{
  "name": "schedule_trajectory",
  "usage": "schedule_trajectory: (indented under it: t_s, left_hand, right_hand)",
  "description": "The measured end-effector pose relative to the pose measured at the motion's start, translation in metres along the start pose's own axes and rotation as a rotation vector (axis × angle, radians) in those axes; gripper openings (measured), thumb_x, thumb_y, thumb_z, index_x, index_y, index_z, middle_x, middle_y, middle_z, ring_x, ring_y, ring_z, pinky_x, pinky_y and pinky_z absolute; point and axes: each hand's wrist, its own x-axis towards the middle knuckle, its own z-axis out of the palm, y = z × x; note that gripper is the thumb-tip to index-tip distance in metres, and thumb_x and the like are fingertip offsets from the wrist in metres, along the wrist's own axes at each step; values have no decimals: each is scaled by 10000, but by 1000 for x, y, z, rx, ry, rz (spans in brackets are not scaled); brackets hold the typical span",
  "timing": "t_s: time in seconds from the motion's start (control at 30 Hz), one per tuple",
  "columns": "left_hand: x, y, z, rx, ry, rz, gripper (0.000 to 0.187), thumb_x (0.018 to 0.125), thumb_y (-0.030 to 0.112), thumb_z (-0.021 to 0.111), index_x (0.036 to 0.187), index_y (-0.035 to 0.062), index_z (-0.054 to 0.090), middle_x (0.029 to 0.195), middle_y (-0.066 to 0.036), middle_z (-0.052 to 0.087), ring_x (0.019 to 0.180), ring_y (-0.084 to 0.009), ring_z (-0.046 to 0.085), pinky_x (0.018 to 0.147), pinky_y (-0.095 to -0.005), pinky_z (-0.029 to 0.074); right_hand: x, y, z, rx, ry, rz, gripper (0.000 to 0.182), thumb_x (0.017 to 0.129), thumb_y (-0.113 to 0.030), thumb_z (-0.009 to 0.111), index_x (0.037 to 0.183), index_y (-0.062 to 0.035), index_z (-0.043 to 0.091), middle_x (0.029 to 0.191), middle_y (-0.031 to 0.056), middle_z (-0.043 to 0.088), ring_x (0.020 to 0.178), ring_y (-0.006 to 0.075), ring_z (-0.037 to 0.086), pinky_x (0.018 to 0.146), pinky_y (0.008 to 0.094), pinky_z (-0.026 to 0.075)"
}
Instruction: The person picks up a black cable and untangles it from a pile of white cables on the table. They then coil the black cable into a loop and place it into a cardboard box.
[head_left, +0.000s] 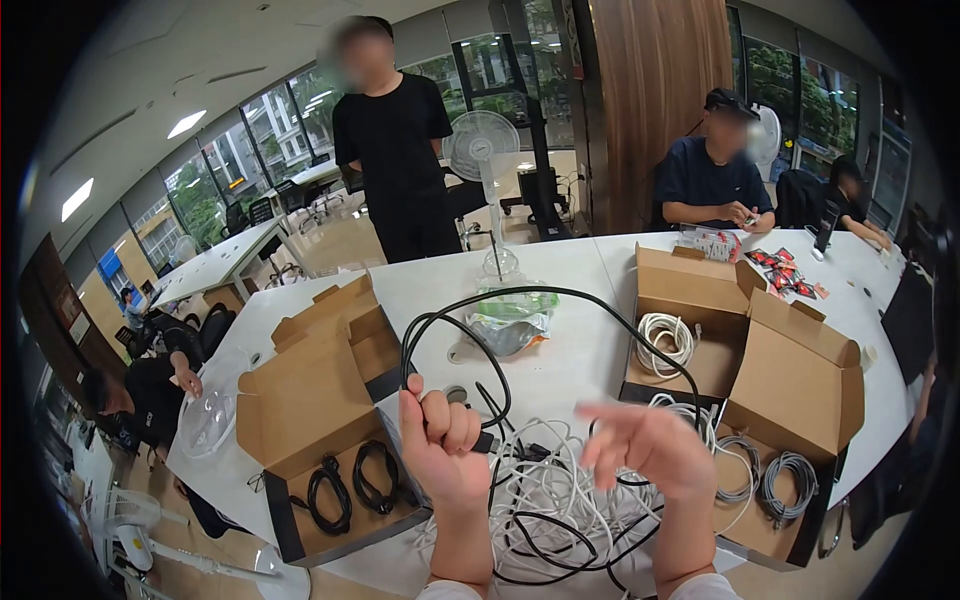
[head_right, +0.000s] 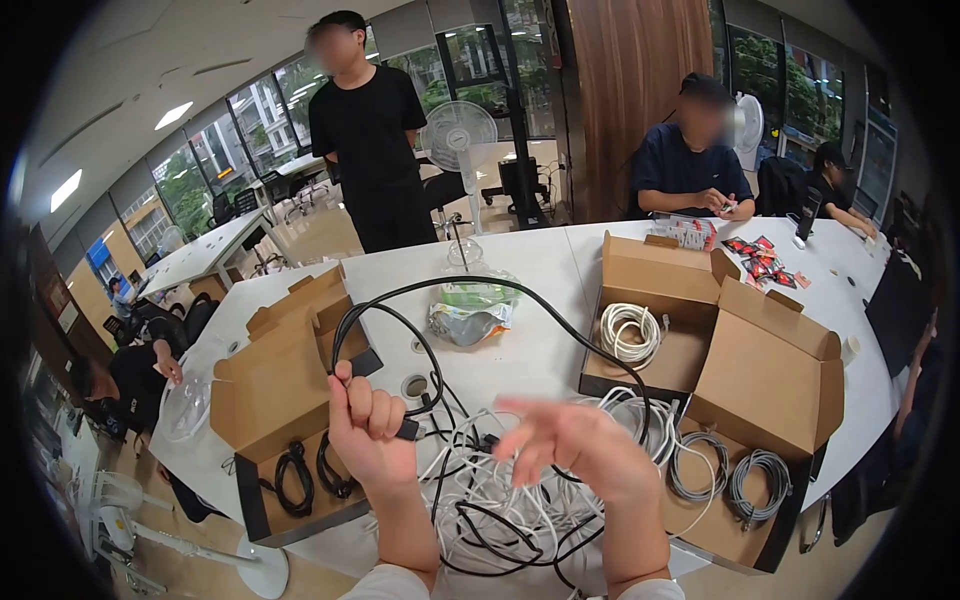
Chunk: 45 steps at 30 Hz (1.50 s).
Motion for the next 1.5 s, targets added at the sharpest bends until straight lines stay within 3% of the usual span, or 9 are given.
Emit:
schedule_trajectory:
  t_s: [0.1,0.4,0.5,0.6,0.87,0.97,1.1,1.33,1.5]
  left_hand:
    - [-1,-1,2,34,39,-6,186,1027,255,358,1006,95,450,560,62,213,433,-48,177,425,-226,185]
    - [3,-19,-9,-76,27,-48,183,1015,218,405,958,69,494,586,47,214,455,-51,184,424,-220,197]
    - [4,-18,-5,37,100,-42,200,1020,223,389,939,75,496,580,47,199,467,-62,172,435,-225,187]
    - [12,-16,-26,-124,-77,-110,221,1020,207,379,974,32,506,596,43,211,476,-64,179,438,-222,195]
    - [17,-13,-23,-262,-140,-260,244,1011,197,372,988,-2,511,591,41,202,470,-62,173,443,-220,214]
    - [19,-8,-24,-260,13,-232,238,1004,185,369,920,7,502,595,42,195,467,-67,169,447,-223,210]
    - [26,-4,-45,-327,-248,-310,224,987,183,397,801,64,435,608,35,274,493,-75,234,486,-231,245]
    - [2,-19,48,-189,671,-145,336,1000,296,402,1147,16,519,590,31,372,496,-99,310,509,-260,332]
    - [-3,-14,32,-205,561,-308,366,1004,296,373,1243,41,480,734,20,463,608,-98,421,598,-252,389]
  right_hand:
    - [-6,-12,26,-338,-55,-54,636,955,-292,480,1421,79,257,1251,245,533,971,271,634,812,363,495]
    - [141,-22,24,-459,871,-528,776,933,-317,514,1452,76,92,1486,238,243,1378,238,262,1097,331,245]
    - [201,6,23,-648,954,-609,731,897,-312,495,1340,202,223,1428,382,215,1370,453,192,1152,429,130]
    - [222,17,45,-341,365,-102,549,881,-397,546,1142,86,557,1030,210,631,999,322,595,856,443,451]
    - [215,28,84,-370,107,180,450,917,-362,505,1119,38,545,960,128,616,902,200,603,753,345,466]
    - [235,49,80,-352,110,169,444,911,-326,510,1136,57,530,990,161,623,889,239,627,783,368,491]
    - [218,60,89,-666,131,-23,372,889,-282,521,1043,56,543,1086,210,619,884,333,630,803,417,486]
    - [160,78,81,-1098,178,-494,252,829,-188,582,954,28,541,949,210,586,955,366,530,827,425,438]
    - [125,76,80,-1224,245,-645,343,837,-169,576,1103,41,523,1080,196,563,1114,376,485,916,435,418]
